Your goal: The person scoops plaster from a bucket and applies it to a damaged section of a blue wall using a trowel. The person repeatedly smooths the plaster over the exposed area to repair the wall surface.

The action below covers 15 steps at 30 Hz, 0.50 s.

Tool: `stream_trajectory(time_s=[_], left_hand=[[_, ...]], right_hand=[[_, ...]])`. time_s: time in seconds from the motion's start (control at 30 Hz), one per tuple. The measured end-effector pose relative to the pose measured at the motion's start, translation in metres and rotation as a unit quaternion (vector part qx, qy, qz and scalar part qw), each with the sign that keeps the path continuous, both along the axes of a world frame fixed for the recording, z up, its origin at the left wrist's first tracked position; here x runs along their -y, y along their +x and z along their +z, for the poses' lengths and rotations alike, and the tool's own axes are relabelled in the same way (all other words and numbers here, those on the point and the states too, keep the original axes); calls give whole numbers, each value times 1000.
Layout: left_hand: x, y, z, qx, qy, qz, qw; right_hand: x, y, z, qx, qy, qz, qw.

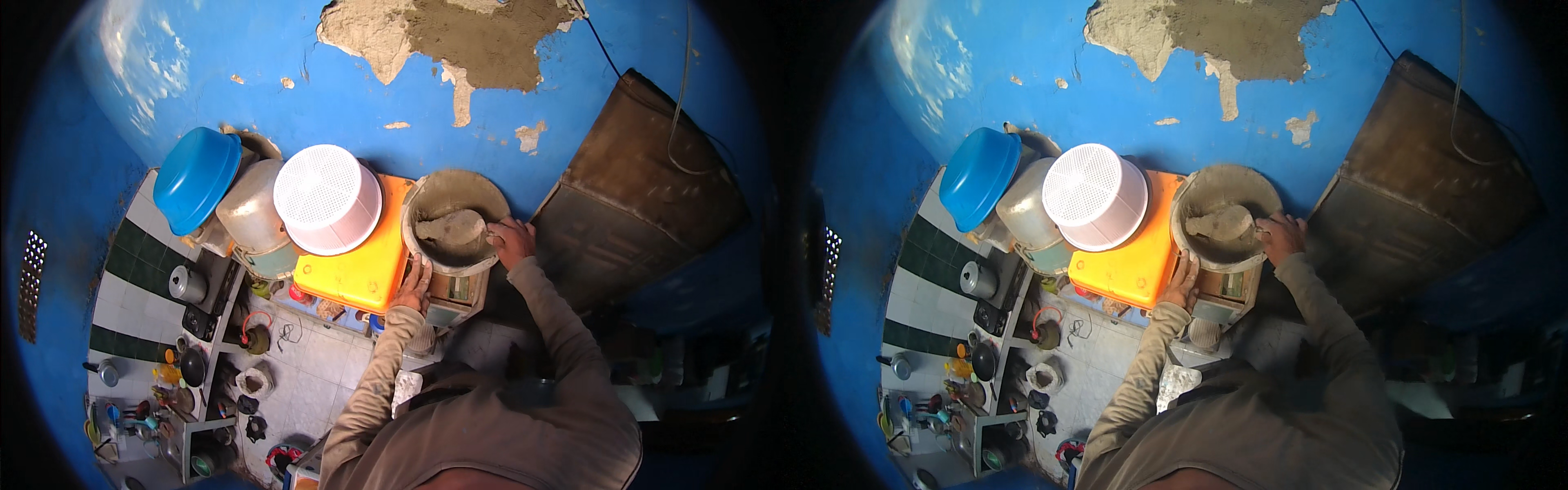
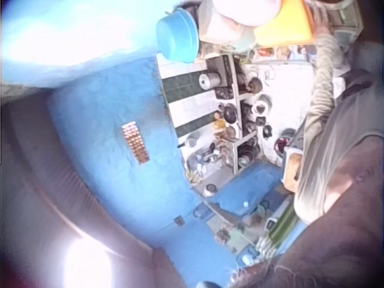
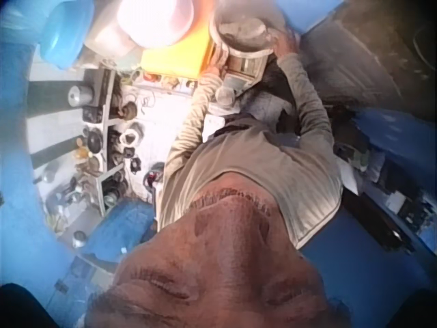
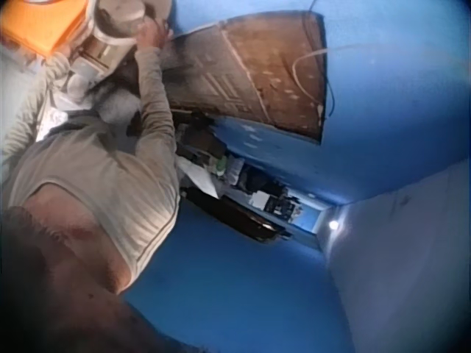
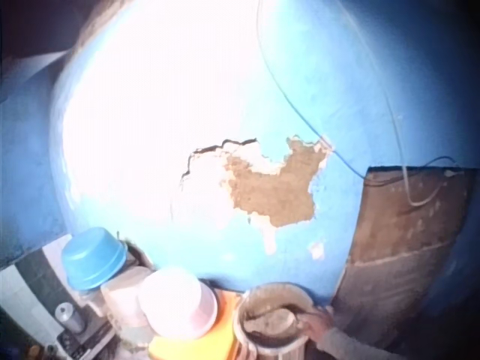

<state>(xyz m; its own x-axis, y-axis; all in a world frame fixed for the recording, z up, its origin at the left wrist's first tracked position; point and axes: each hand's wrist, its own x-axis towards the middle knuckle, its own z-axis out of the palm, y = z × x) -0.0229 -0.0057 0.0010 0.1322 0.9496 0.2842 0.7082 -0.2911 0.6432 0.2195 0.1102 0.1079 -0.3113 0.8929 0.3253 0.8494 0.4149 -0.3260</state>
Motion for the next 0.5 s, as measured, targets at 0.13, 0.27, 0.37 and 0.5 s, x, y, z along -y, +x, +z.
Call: stream_trajectory(time_s=[0.13,0.27,0.37,0.5], left_hand=[[1,1,7,-17,33,6,999],[2,0,3,-22,22,11,999],[2,0,4,-23,44,12,999],[6,-1,9,-26,50,3,998]], right_hand=[[0,21,-13,-131,-24,-8,991],[8,40,-21,-334,-77,21,939],[5,52,-40,-386,-72,19,920],[11,51,-47,-436,-60,-19,898]])
